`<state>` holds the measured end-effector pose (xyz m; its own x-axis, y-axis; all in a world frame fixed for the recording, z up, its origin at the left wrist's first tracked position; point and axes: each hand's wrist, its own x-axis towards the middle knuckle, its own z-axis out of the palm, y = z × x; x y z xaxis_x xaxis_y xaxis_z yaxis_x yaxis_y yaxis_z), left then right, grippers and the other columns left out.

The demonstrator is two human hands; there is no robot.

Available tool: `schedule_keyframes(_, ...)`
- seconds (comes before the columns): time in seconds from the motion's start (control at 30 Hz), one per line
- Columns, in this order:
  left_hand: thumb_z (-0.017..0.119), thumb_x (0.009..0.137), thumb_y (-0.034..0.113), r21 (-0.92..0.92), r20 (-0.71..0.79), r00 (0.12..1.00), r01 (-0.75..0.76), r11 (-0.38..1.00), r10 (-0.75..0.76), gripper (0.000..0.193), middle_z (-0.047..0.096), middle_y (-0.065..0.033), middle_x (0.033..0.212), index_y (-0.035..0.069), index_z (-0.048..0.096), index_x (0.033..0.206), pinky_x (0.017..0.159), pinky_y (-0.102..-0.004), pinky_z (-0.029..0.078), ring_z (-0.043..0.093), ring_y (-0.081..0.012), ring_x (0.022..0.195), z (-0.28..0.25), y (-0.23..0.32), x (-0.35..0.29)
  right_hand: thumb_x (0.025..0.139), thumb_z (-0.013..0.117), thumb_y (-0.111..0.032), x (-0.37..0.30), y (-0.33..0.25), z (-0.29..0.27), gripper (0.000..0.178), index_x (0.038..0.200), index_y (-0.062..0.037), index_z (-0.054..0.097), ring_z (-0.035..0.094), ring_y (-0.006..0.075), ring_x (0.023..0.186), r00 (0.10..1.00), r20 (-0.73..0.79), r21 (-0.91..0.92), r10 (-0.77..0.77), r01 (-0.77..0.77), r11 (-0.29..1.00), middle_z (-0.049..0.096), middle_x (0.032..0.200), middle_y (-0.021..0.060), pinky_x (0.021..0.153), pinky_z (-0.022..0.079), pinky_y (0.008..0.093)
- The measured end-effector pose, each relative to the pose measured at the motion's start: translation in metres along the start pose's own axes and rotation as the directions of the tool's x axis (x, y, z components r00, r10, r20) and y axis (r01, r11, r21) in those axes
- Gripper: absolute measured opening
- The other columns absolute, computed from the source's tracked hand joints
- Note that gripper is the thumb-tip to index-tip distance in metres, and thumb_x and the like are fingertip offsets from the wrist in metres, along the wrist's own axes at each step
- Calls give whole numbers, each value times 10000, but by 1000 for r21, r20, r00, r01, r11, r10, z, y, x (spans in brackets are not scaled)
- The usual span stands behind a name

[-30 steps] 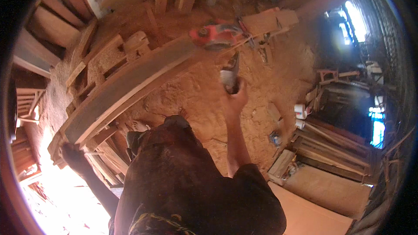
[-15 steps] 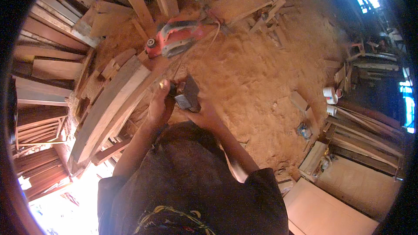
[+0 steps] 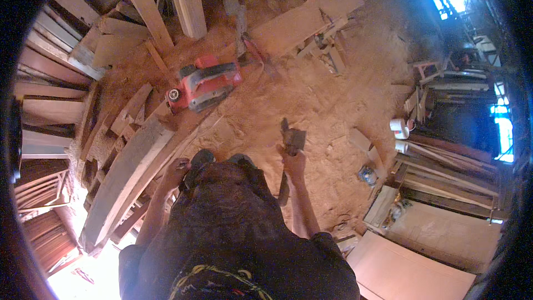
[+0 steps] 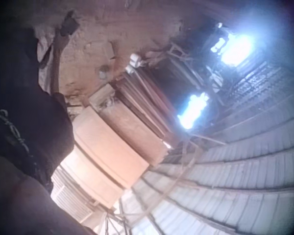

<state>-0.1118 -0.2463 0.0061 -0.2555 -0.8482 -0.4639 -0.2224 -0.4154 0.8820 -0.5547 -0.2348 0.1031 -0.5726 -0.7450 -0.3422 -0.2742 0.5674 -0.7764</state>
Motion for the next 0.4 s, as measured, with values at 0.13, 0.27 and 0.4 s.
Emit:
schedule_keyframes(0.13, 708, 1023, 280, 200, 27, 972, -233, 952, 233, 376, 737, -146, 1131, -11, 661, 1257, 947, -366, 570, 710, -217, 1091, -7, -80, 12, 826, 908, -416, 53, -30, -18, 370, 875, -107, 709, 533, 79, 563, 996, -67, -17, -61, 60, 998, 605, 688, -38, 522, 406, 281)
schedule_keyframes(0.27, 695, 1031, 321, -146, -151, 989, -19, 989, -3, 346, 774, -117, 1059, 28, 724, 1214, 927, -361, 556, 722, -208, 1067, 1, -133, 15, 852, 892, -360, 161, -94, 8, 330, 941, -85, 733, 551, 87, 591, 934, -145, -117, -327, 312, 943, 632, 742, -18, 534, 439, 286)
schedule_keyframes(0.4, 708, 1018, 398, -378, -207, 956, 116, 919, -206, 375, 769, -137, 1127, 86, 745, 1224, 952, -385, 548, 733, -288, 1062, 14, -117, 14, 862, 875, -302, 264, -136, 5, 322, 1030, -56, 753, 600, 125, 664, 958, -26, -173, -285, 277, 945, 672, 812, 5, 655, 537, 332)
